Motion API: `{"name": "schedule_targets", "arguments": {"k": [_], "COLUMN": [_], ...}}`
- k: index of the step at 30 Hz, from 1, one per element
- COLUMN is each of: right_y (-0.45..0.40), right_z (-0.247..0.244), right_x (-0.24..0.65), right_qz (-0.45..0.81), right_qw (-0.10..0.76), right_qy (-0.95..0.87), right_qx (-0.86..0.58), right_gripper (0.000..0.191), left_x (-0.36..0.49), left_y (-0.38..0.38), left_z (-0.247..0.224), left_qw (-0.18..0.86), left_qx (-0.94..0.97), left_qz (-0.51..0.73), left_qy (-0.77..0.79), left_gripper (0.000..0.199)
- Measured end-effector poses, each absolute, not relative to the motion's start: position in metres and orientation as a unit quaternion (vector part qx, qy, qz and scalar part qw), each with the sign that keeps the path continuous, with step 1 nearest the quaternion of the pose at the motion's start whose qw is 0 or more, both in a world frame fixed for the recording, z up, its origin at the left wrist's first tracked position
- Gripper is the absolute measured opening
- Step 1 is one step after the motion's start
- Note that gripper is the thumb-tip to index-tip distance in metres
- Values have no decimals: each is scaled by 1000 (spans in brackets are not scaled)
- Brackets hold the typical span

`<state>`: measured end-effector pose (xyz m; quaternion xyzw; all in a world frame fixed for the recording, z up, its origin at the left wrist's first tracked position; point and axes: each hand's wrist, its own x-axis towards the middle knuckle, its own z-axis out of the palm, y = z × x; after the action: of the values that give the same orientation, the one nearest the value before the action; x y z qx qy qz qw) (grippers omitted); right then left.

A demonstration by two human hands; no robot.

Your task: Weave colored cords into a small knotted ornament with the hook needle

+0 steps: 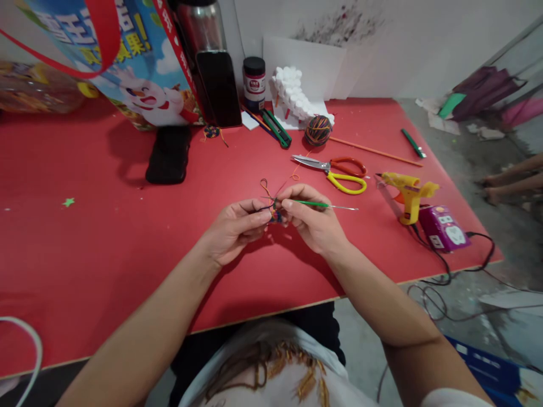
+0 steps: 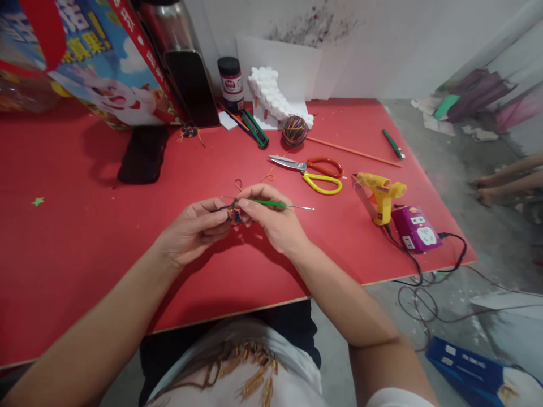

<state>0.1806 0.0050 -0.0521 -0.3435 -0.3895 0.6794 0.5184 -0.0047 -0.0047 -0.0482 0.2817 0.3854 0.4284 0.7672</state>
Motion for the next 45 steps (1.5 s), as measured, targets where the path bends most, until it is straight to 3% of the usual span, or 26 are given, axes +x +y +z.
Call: {"name": "schedule_targets", "arguments": {"k": [6,9,18,28,33,39,45], "right_y": [0,-2,-1,0,3,6,9], "right_z": [-52,-49,-62,-49,-48,-50,-51], "right_x": [180,180,180,176,177,180,183], "right_qz": [604,583,625,692,713,766,796], "right_qw": [525,528,523,515,521,487,461], "right_qy": [-489,-519,-463,-375,-333,-289,-262], "right_qx": [-346,-335,-350,-340,-329,-305,-291], "right_gripper": [15,10,22,34,29,28,29], "left_x": [-1,0,7,6,2,-8,-14], "left_y": [-13,-17,-12,-15,-13,-5,0], "left_z": [-54,-54,-51,-54,-54,-53,-50], "left_qw": [565,526,729,747,725,626,412], "left_qx": [438,478,334,362,390,426,587], "left_qz": [515,508,493,472,468,497,490], "left_qy": [473,487,337,297,323,423,495], "left_gripper": [26,23,27,28,30,32,23]}}
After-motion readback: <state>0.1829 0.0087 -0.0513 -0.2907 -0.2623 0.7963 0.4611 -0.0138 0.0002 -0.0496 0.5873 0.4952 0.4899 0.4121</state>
